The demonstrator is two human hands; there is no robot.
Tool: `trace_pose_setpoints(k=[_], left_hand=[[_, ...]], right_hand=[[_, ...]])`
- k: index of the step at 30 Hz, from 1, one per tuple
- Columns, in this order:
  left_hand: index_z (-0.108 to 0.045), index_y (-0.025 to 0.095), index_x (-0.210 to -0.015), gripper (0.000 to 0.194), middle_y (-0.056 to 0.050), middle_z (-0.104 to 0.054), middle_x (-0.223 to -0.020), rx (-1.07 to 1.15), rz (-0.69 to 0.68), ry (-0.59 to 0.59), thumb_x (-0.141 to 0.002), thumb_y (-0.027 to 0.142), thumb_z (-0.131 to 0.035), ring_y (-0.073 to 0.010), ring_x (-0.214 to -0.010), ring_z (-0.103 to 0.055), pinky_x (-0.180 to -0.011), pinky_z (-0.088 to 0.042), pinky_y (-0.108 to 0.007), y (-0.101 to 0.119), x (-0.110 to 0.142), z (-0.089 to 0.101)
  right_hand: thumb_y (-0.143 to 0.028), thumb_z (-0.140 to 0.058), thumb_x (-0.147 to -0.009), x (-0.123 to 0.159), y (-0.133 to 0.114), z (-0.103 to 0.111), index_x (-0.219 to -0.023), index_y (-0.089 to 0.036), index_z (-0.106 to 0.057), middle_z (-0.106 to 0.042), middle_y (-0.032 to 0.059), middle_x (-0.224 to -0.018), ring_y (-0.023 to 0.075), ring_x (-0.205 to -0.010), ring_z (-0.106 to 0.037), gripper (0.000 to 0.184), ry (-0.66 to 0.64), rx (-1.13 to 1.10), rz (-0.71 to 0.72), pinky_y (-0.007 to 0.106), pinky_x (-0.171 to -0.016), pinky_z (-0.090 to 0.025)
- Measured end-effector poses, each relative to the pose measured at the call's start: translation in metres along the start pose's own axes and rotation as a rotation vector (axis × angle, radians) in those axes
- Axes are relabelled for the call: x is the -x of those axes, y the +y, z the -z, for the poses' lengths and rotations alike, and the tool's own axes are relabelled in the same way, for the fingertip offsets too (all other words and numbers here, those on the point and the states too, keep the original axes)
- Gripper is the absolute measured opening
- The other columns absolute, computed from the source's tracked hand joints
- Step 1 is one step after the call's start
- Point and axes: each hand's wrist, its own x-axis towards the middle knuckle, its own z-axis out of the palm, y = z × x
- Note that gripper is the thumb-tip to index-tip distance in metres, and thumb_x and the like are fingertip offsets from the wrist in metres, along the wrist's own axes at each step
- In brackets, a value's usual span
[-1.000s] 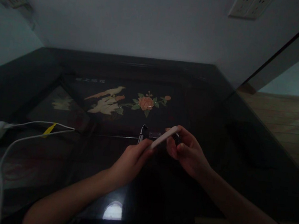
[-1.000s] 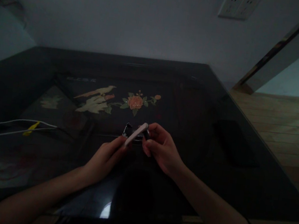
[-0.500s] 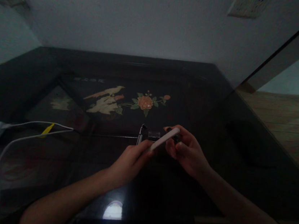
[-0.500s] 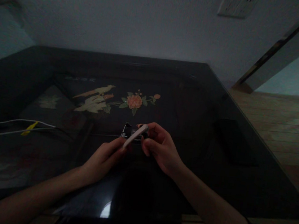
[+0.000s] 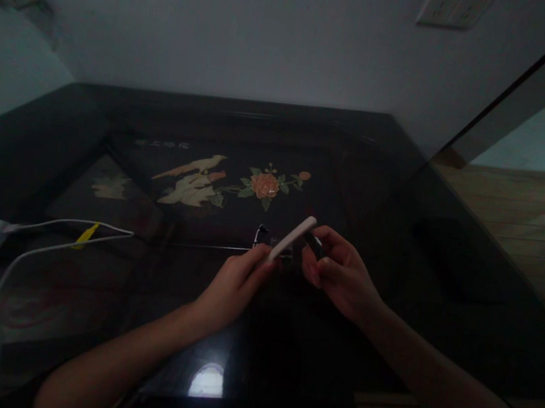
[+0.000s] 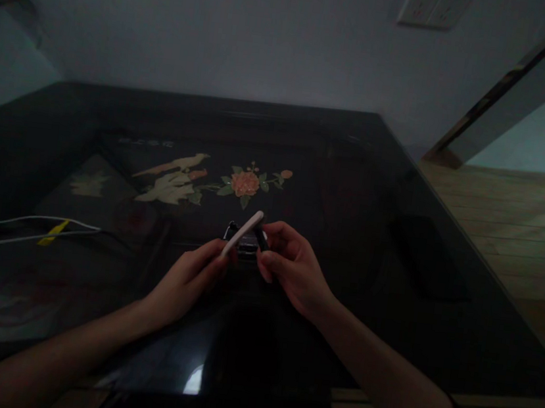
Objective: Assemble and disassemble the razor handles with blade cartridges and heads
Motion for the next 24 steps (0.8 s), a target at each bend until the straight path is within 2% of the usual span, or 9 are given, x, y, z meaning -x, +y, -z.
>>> trace_pose_setpoints(k=[7,13,18,20,24], left_hand=[[-0.054,0.016,-0.091,0.02,0.005,-0.046,-0.065,-0.02,-0.081,-0.144,-0.093,0.029,-0.04,-0.0086,-0.055,-0.041,-0.052,-0.033,-0.019,0.0014,0.004,-0.0023],[-0.054,0.016,-0.092,0.024,0.003,-0.05,-0.067,-0.004,-0.009,-0.016,-0.094,0.032,-0.037,-0.0093,-0.056,-0.043,-0.051,-0.033,-0.019,0.0018,0.0016,-0.0019],[-0.054,0.017,-0.091,0.019,0.005,-0.048,-0.065,-0.002,-0.082,-0.134,-0.093,0.028,-0.04,-0.0082,-0.055,-0.041,-0.052,-0.033,-0.018,0.0012,0.0052,-0.0039],[-0.054,0.016,-0.091,0.018,0.005,-0.047,-0.064,-0.015,-0.087,-0.137,-0.094,0.027,-0.04,-0.0081,-0.054,-0.04,-0.052,-0.033,-0.018,0.001,0.0051,-0.0037],[-0.054,0.016,-0.092,0.022,0.004,-0.048,-0.066,-0.003,-0.019,-0.021,-0.095,0.03,-0.038,-0.0087,-0.055,-0.041,-0.052,-0.034,-0.019,0.0,0.0015,-0.0034]], right_hand=[[-0.033,-0.083,-0.067,0.0002,-0.0016,0.0008,-0.098,-0.02,-0.066,-0.055,-0.0053,-0.065,0.0051,-0.047,-0.042,0.038,0.03,0.026,-0.031,0.017,-0.041,-0.031],[-0.031,-0.081,-0.068,-0.0007,0.0,0.0015,-0.089,-0.02,-0.064,-0.053,-0.0064,-0.062,0.0051,-0.047,-0.042,0.029,0.011,0.02,0.011,0.018,-0.043,-0.032],[-0.033,-0.081,-0.067,0.0003,-0.0018,0.001,-0.098,-0.02,-0.065,-0.054,-0.0057,-0.065,0.0052,-0.048,-0.041,0.037,0.033,0.065,-0.02,0.018,-0.042,-0.031],[-0.033,-0.081,-0.067,0.0003,-0.0023,0.0007,-0.099,-0.02,-0.064,-0.054,-0.0055,-0.065,0.0052,-0.049,-0.042,0.038,0.037,0.069,-0.021,0.018,-0.042,-0.03],[-0.032,-0.081,-0.068,-0.0007,-0.0008,0.0011,-0.09,-0.02,-0.063,-0.053,-0.0058,-0.064,0.0053,-0.049,-0.043,0.031,0.025,0.048,0.006,0.018,-0.043,-0.033]])
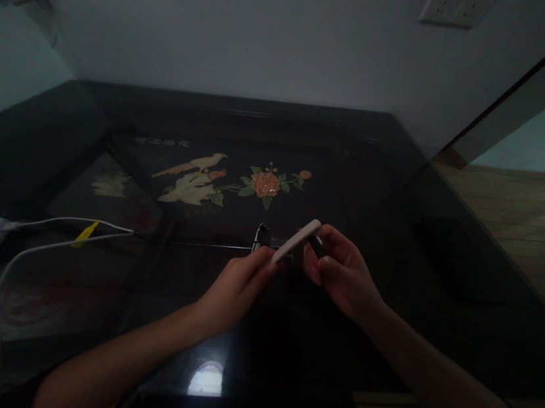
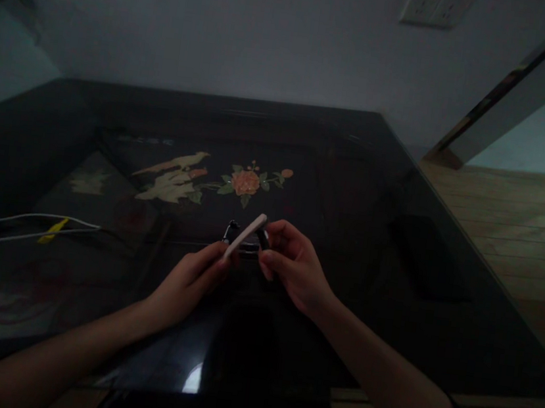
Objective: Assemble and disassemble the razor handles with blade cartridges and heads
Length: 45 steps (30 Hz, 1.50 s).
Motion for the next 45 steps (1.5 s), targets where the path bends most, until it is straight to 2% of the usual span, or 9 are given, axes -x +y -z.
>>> trace_pose_setpoints(k=[2,6,8,14,22,28,34,40,45], left_hand=[[-0.054,0.016,-0.092,0.023,0.004,-0.048,-0.066,0.021,0.008,0.009,-0.094,0.031,-0.038,-0.0088,-0.056,-0.041,-0.052,-0.034,-0.019,-0.0006,0.0003,-0.0014],[-0.055,0.016,-0.094,0.021,0.005,-0.048,-0.066,0.014,-0.038,-0.086,-0.094,0.03,-0.039,-0.0085,-0.056,-0.041,-0.053,-0.034,-0.019,-0.0001,0.0051,-0.0044],[-0.055,0.016,-0.094,0.021,0.004,-0.048,-0.066,-0.001,-0.045,-0.097,-0.094,0.03,-0.039,-0.0085,-0.056,-0.041,-0.053,-0.034,-0.019,0.0006,0.0055,-0.0038],[-0.055,0.016,-0.094,0.025,0.003,-0.05,-0.068,0.04,0.046,0.036,-0.095,0.035,-0.038,-0.0093,-0.056,-0.043,-0.052,-0.035,-0.02,-0.0013,-0.0011,-0.0016],[-0.055,0.017,-0.094,0.022,0.003,-0.051,-0.068,0.01,-0.034,-0.11,-0.094,0.03,-0.038,-0.009,-0.057,-0.043,-0.054,-0.036,-0.02,0.0022,0.0071,-0.0071],[-0.055,0.016,-0.091,0.024,0.003,-0.05,-0.067,0.042,0.013,0.016,-0.094,0.033,-0.037,-0.0096,-0.057,-0.043,-0.053,-0.035,-0.02,0.0018,0.0018,-0.0044],[-0.056,0.016,-0.095,0.023,0.004,-0.048,-0.065,0.044,-0.027,-0.12,-0.094,0.032,-0.039,-0.0086,-0.055,-0.041,-0.05,-0.033,-0.019,0.0007,0.0049,-0.0047],[-0.055,0.016,-0.094,0.025,0.003,-0.049,-0.067,0.05,0.026,0.001,-0.095,0.033,-0.037,-0.0085,-0.055,-0.041,-0.048,-0.034,-0.018,-0.0008,0.0004,-0.0027],[-0.055,0.016,-0.092,0.021,0.004,-0.048,-0.065,0.029,-0.032,-0.108,-0.093,0.031,-0.04,-0.0084,-0.054,-0.04,-0.05,-0.033,-0.019,0.002,0.0036,-0.0037]], right_hand=[[-0.032,-0.082,-0.067,-0.0001,0.0001,0.0001,-0.088,-0.02,-0.062,-0.053,-0.0062,-0.063,0.005,-0.048,-0.042,0.031,-0.001,-0.005,0.0,0.018,-0.043,-0.034],[-0.036,-0.083,-0.065,0.0007,-0.0022,-0.0008,-0.096,-0.019,-0.064,-0.055,-0.0059,-0.063,0.0048,-0.046,-0.043,0.04,0.023,0.009,-0.035,0.017,-0.04,-0.032],[-0.037,-0.083,-0.065,0.0006,-0.0029,-0.0014,-0.096,-0.019,-0.065,-0.055,-0.0059,-0.062,0.0052,-0.046,-0.044,0.04,0.031,0.013,-0.045,0.017,-0.04,-0.032],[-0.033,-0.083,-0.066,-0.0006,0.0003,-0.0018,-0.088,-0.02,-0.063,-0.054,-0.007,-0.06,0.0054,-0.046,-0.042,0.033,0.014,-0.021,-0.008,0.018,-0.042,-0.034],[-0.034,-0.083,-0.066,0.0023,-0.0017,-0.0013,-0.096,-0.021,-0.065,-0.054,-0.0062,-0.063,0.0049,-0.047,-0.042,0.037,0.024,0.005,-0.018,0.017,-0.04,-0.032],[-0.035,-0.083,-0.067,0.0005,-0.0002,-0.0018,-0.093,-0.019,-0.065,-0.053,-0.0058,-0.062,0.0048,-0.047,-0.042,0.036,0.018,0.017,0.02,0.017,-0.041,-0.033],[-0.036,-0.085,-0.063,0.0014,-0.0026,-0.0026,-0.095,-0.02,-0.065,-0.056,-0.0057,-0.064,0.0049,-0.045,-0.043,0.041,0.056,0.006,-0.034,0.017,-0.039,-0.032],[-0.035,-0.084,-0.064,0.0006,-0.0002,-0.0027,-0.088,-0.02,-0.062,-0.054,-0.0065,-0.061,0.0053,-0.046,-0.043,0.035,0.045,0.006,0.009,0.018,-0.042,-0.033],[-0.036,-0.085,-0.063,0.0023,-0.0031,-0.003,-0.093,-0.021,-0.064,-0.055,-0.0057,-0.065,0.0053,-0.047,-0.042,0.04,0.062,0.007,-0.036,0.018,-0.04,-0.032]])
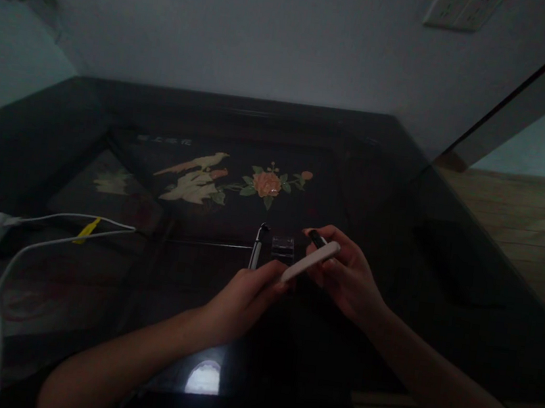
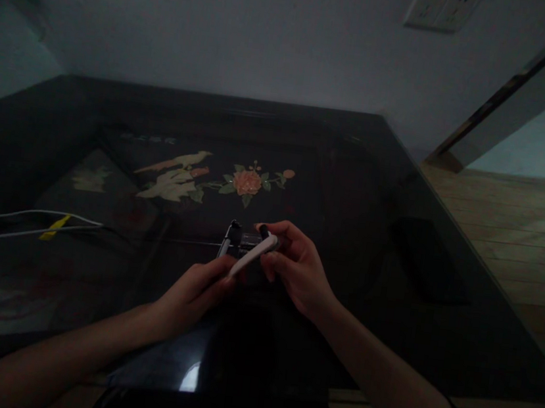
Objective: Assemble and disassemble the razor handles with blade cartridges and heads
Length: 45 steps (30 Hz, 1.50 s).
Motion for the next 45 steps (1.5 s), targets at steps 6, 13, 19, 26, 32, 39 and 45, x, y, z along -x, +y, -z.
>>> trace_pose_setpoints(k=[6,13,19,26,32,39,45], left_hand=[[-0.055,0.016,-0.093,0.024,0.004,-0.048,-0.067,0.015,0.069,0.112,-0.094,0.033,-0.037,-0.0086,-0.055,-0.041,-0.051,-0.034,-0.019,-0.0007,-0.0035,0.0028],[-0.054,0.016,-0.092,0.021,0.005,-0.046,-0.062,-0.002,0.007,0.027,-0.094,0.03,-0.038,-0.0084,-0.053,-0.04,-0.049,-0.033,-0.019,0.0004,-0.0007,0.001],[-0.054,0.016,-0.093,0.023,0.004,-0.048,-0.066,0.006,0.035,0.104,-0.094,0.031,-0.037,-0.0089,-0.055,-0.041,-0.052,-0.034,-0.02,-0.0014,-0.0036,0.0036],[-0.054,0.016,-0.094,0.02,0.005,-0.047,-0.066,0.012,0.014,0.022,-0.093,0.029,-0.039,-0.0085,-0.055,-0.04,-0.053,-0.034,-0.02,0.0011,-0.0015,0.0036],[-0.054,0.016,-0.092,0.02,0.005,-0.047,-0.065,0.003,0.012,0.014,-0.093,0.029,-0.039,-0.0087,-0.056,-0.041,-0.054,-0.034,-0.02,0.003,-0.001,0.0034],[-0.054,0.016,-0.094,0.022,0.005,-0.047,-0.066,0.01,0.032,0.027,-0.093,0.031,-0.038,-0.0088,-0.056,-0.041,-0.052,-0.034,-0.02,0.0002,-0.0025,0.003],[-0.054,0.016,-0.092,0.021,0.005,-0.047,-0.067,0.0,0.004,-0.011,-0.094,0.032,-0.04,-0.0086,-0.057,-0.041,-0.053,-0.033,-0.019,0.0024,-0.0008,0.0048]], right_hand=[[-0.036,-0.083,-0.066,-0.002,0.0031,0.0009,-0.091,-0.02,-0.062,-0.054,-0.0068,-0.059,0.0059,-0.045,-0.043,0.037,-0.034,0.01,0.038,0.018,-0.042,-0.032],[-0.035,-0.084,-0.063,-0.0004,0.0001,-0.0006,-0.092,-0.021,-0.064,-0.055,-0.0054,-0.065,0.0064,-0.049,-0.044,0.038,-0.002,0.01,0.019,0.019,-0.042,-0.033],[-0.032,-0.083,-0.067,-0.001,0.0018,-0.0001,-0.092,-0.022,-0.063,-0.054,-0.0067,-0.061,0.0053,-0.047,-0.043,0.034,-0.047,-0.012,0.056,0.018,-0.042,-0.033],[-0.036,-0.084,-0.064,-0.0003,0.0014,0.0,-0.093,-0.021,-0.063,-0.054,-0.0058,-0.064,0.0061,-0.048,-0.044,0.039,-0.02,0.021,0.047,0.017,-0.041,-0.035],[-0.034,-0.084,-0.065,0.0007,0.0012,-0.0002,-0.095,-0.021,-0.064,-0.056,-0.0054,-0.066,0.0049,-0.048,-0.044,0.039,-0.015,0.008,0.025,0.017,-0.041,-0.035],[-0.033,-0.083,-0.066,-0.0015,0.0032,0.0013,-0.094,-0.022,-0.063,-0.054,-0.006,-0.065,0.0055,-0.048,-0.043,0.037,-0.038,0.006,0.062,0.017,-0.041,-0.034],[-0.033,-0.084,-0.065,-0.0004,0.0017,0.0006,-0.096,-0.022,-0.064,-0.056,-0.0055,-0.065,0.0056,-0.047,-0.044,0.038,-0.023,0.005,0.051,0.017,-0.041,-0.033]])
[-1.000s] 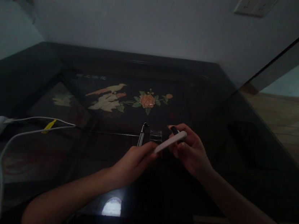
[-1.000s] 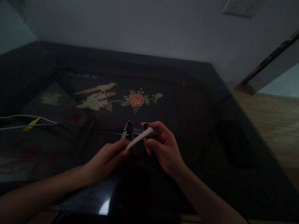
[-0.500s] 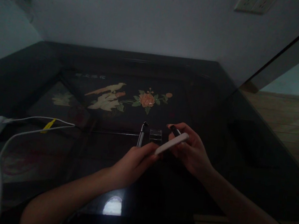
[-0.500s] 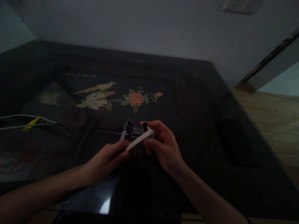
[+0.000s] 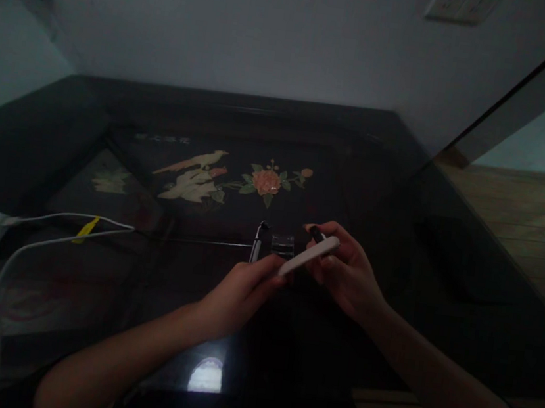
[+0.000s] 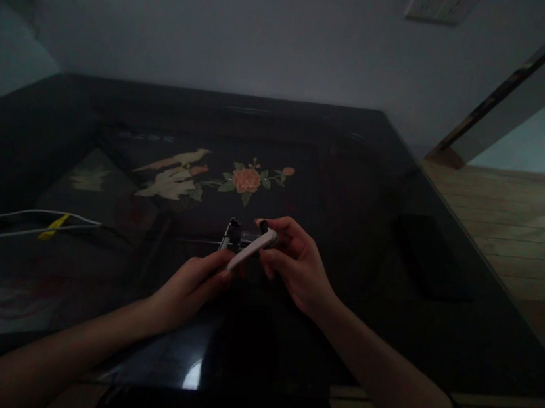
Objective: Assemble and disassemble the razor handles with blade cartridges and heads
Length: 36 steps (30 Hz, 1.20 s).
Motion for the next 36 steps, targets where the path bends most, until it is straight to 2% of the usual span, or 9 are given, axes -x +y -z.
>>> trace_pose_setpoints(k=[5,13,15,21,28,36], left_hand=[[-0.053,0.016,-0.092,0.022,0.004,-0.048,-0.069,0.024,0.05,0.132,-0.094,0.031,-0.038,-0.0091,-0.057,-0.042,-0.053,-0.034,-0.02,-0.0013,-0.0043,0.002],[-0.054,0.016,-0.092,0.019,0.005,-0.045,-0.065,0.01,-0.026,-0.025,-0.094,0.03,-0.041,-0.0081,-0.055,-0.039,-0.053,-0.033,-0.019,-0.0003,0.0007,-0.0003],[-0.054,0.016,-0.091,0.019,0.005,-0.046,-0.066,0.001,-0.026,-0.013,-0.094,0.029,-0.04,-0.0081,-0.055,-0.04,-0.053,-0.033,-0.019,-0.0001,0.0002,0.0],[-0.054,0.016,-0.093,0.023,0.004,-0.047,-0.068,0.042,0.049,0.122,-0.094,0.032,-0.038,-0.0089,-0.057,-0.041,-0.052,-0.034,-0.02,-0.003,-0.0047,0.0006],[-0.056,0.016,-0.095,0.02,0.005,-0.047,-0.066,0.006,-0.027,-0.028,-0.094,0.03,-0.041,-0.0084,-0.057,-0.042,-0.053,-0.033,-0.019,-0.0029,0.001,-0.0023],[-0.054,0.016,-0.094,0.025,0.004,-0.048,-0.068,0.055,0.065,0.105,-0.095,0.035,-0.037,-0.0085,-0.055,-0.04,-0.05,-0.032,-0.019,-0.0037,-0.0033,0.0001]], right_hand=[[-0.03,-0.084,-0.066,-0.0017,0.0033,0.0007,-0.09,-0.022,-0.062,-0.055,-0.007,-0.062,0.0055,-0.047,-0.044,0.033,-0.031,-0.029,0.024,0.017,-0.042,-0.036],[-0.035,-0.085,-0.063,0.0003,-0.0018,-0.0005,-0.093,-0.022,-0.063,-0.055,-0.0061,-0.066,0.0054,-0.047,-0.044,0.04,0.005,0.018,0.005,0.017,-0.04,-0.034],[-0.035,-0.083,-0.065,0.0003,-0.0013,0.0001,-0.094,-0.022,-0.062,-0.054,-0.0063,-0.065,0.0052,-0.048,-0.044,0.038,-0.01,0.026,0.011,0.016,-0.041,-0.034],[-0.029,-0.081,-0.069,-0.001,0.0033,0.0022,-0.09,-0.023,-0.061,-0.052,-0.007,-0.063,0.0052,-0.049,-0.043,0.03,-0.047,-0.017,0.018,0.017,-0.043,-0.035],[-0.032,-0.084,-0.064,-0.0004,-0.0021,-0.0006,-0.095,-0.022,-0.065,-0.053,-0.0064,-0.064,0.0052,-0.048,-0.041,0.038,0.002,0.001,-0.023,0.018,-0.041,-0.031],[-0.029,-0.083,-0.066,-0.0016,0.0023,0.0006,-0.088,-0.022,-0.061,-0.053,-0.007,-0.063,0.0055,-0.048,-0.044,0.032,-0.021,-0.026,0.008,0.017,-0.042,-0.035]])
